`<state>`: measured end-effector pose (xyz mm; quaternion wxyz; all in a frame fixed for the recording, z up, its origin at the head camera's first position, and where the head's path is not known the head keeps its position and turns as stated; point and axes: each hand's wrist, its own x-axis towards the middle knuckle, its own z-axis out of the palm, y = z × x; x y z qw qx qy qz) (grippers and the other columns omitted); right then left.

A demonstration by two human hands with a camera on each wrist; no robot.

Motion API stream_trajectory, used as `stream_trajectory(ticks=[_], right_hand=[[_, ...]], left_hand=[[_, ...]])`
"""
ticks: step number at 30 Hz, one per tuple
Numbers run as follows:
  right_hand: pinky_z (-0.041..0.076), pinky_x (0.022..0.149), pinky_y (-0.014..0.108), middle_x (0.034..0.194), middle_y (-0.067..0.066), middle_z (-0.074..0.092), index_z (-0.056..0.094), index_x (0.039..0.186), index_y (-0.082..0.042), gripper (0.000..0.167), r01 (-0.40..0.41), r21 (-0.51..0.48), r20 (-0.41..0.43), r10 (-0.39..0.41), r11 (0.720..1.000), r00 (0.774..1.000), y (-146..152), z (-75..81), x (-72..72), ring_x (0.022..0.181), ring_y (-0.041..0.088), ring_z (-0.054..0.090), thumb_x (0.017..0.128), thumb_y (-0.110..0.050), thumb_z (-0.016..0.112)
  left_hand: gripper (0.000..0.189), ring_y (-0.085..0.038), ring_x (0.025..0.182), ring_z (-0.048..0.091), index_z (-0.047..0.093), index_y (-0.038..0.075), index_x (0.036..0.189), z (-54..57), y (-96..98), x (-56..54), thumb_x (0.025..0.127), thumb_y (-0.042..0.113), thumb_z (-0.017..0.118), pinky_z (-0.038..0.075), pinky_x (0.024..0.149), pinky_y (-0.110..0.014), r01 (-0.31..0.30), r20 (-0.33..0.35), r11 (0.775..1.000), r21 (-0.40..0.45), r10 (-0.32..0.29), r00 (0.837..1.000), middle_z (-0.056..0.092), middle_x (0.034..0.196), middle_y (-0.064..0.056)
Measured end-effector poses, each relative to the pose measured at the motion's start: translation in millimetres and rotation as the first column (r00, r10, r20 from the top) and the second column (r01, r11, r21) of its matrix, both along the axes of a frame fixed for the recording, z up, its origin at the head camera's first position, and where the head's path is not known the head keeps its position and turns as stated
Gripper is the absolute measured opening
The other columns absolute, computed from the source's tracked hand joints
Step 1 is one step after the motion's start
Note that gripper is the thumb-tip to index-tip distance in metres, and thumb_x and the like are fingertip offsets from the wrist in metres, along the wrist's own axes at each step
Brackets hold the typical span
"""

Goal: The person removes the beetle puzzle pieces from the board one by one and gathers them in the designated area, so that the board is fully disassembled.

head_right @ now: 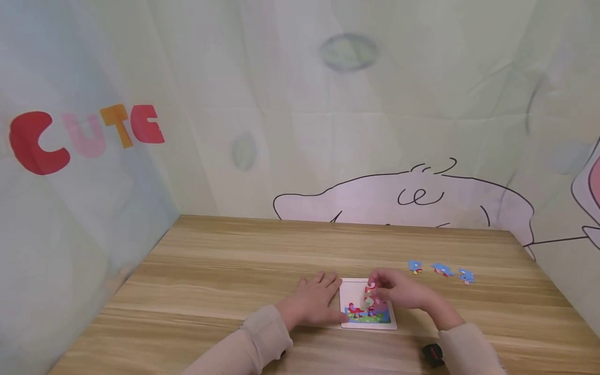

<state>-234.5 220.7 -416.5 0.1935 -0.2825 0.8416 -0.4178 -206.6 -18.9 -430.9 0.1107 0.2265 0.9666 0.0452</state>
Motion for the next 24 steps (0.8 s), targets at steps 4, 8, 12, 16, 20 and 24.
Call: stream_trajectory(ticks=[4, 8, 12, 16, 20, 24], right_hand=[[0.051, 0.071, 0.025, 0.092, 0.005, 0.061, 0.056, 0.101, 0.000, 0.012, -0.026, -0.029, -0.041, 0.025, 0.999, 0.999, 9, 3.4, 0.8, 0.081, 0.007, 0.057, 0.095, -0.011, 0.057], [0.050, 0.070, 0.024, 0.092, 0.003, 0.061, 0.057, 0.103, -0.001, 0.012, -0.010, -0.021, -0.087, 0.008, 1.000, 0.996, 19, 5.3, 1.4, 0.081, 0.004, 0.056, 0.096, -0.011, 0.057], [0.047, 0.059, 0.024, 0.084, -0.001, 0.061, 0.056, 0.104, -0.003, 0.013, 0.018, 0.010, -0.119, -0.017, 1.000, 0.993, 32, 7.5, 2.6, 0.071, 0.006, 0.055, 0.097, -0.015, 0.057], [0.044, 0.047, 0.025, 0.081, -0.001, 0.061, 0.056, 0.104, -0.003, 0.013, 0.015, -0.013, -0.110, -0.017, 1.000, 0.994, 43, 8.9, 4.3, 0.058, 0.009, 0.051, 0.097, -0.014, 0.056], [0.046, 0.047, 0.028, 0.084, 0.002, 0.063, 0.056, 0.106, -0.001, 0.015, 0.024, -0.036, -0.083, -0.027, 0.999, 0.996, 53, 9.0, 6.4, 0.059, 0.010, 0.053, 0.098, -0.014, 0.055], [0.051, 0.055, 0.030, 0.087, 0.003, 0.063, 0.054, 0.109, 0.002, 0.018, 0.047, -0.041, -0.073, -0.050, 0.998, 0.996, 64, 7.8, 8.1, 0.068, 0.013, 0.058, 0.098, -0.013, 0.055]], left_hand=[[0.089, -0.028, 0.144, 0.026, 0.034, 0.019, 0.151, 1.0, 0.4, 0.5, 0.082, 0.072, 0.053, 0.024, 0.108, -0.064, 0.000, -0.005, 1.000, -0.004, 0.000, 1.000, 0.030, 0.156, 0.004], [0.089, -0.028, 0.144, 0.026, 0.034, 0.019, 0.151, 3.6, 0.8, 1.5, 0.082, 0.072, 0.053, 0.024, 0.109, -0.064, -0.003, 0.000, 1.000, -0.001, 0.003, 1.000, 0.030, 0.157, 0.004], [0.089, -0.028, 0.145, 0.025, 0.034, 0.018, 0.151, 6.1, 0.8, 2.6, 0.082, 0.071, 0.054, 0.023, 0.109, -0.064, -0.006, 0.010, 1.000, 0.003, 0.006, 1.000, 0.029, 0.157, 0.003], [0.089, -0.028, 0.145, 0.025, 0.034, 0.018, 0.151, 7.0, 0.4, 3.2, 0.083, 0.070, 0.054, 0.023, 0.110, -0.063, -0.007, 0.014, 1.000, 0.004, 0.007, 1.000, 0.029, 0.157, 0.003], [0.089, -0.028, 0.145, 0.025, 0.033, 0.018, 0.151, 6.6, 0.5, 3.2, 0.082, 0.071, 0.053, 0.023, 0.109, -0.064, -0.006, 0.011, 1.000, -0.002, 0.006, 1.000, 0.029, 0.157, 0.003], [0.089, -0.029, 0.145, 0.025, 0.034, 0.018, 0.151, 5.7, 0.7, 3.3, 0.082, 0.072, 0.053, 0.024, 0.109, -0.064, -0.003, 0.001, 1.000, -0.003, 0.003, 1.000, 0.029, 0.157, 0.003]])
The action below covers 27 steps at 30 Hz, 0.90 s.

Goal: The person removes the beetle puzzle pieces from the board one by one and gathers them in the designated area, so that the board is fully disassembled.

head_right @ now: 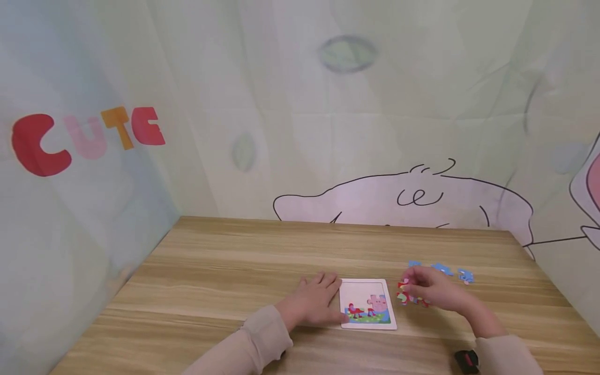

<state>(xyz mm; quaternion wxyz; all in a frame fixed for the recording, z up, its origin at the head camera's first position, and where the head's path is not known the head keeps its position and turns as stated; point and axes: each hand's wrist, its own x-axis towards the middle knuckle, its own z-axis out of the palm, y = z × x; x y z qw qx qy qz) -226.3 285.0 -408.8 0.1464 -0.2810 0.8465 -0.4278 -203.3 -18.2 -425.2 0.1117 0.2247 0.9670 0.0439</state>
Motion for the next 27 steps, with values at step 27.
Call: stream_trajectory(ticks=[27], right_hand=[[0.049, 0.067, 0.024, 0.099, 0.007, 0.063, 0.052, 0.120, 0.010, 0.033, 0.171, 0.159, -0.031, -0.168, 0.972, 0.985, 60, -8.4, 6.6, 0.081, -0.002, 0.055, 0.099, -0.014, 0.052]], left_hand=[[0.089, -0.028, 0.145, 0.024, 0.033, 0.018, 0.151, -4.0, -1.1, -1.2, 0.083, 0.073, 0.050, 0.024, 0.109, -0.063, 0.011, 0.008, 1.000, -0.010, -0.011, 1.000, 0.028, 0.158, 0.003]])
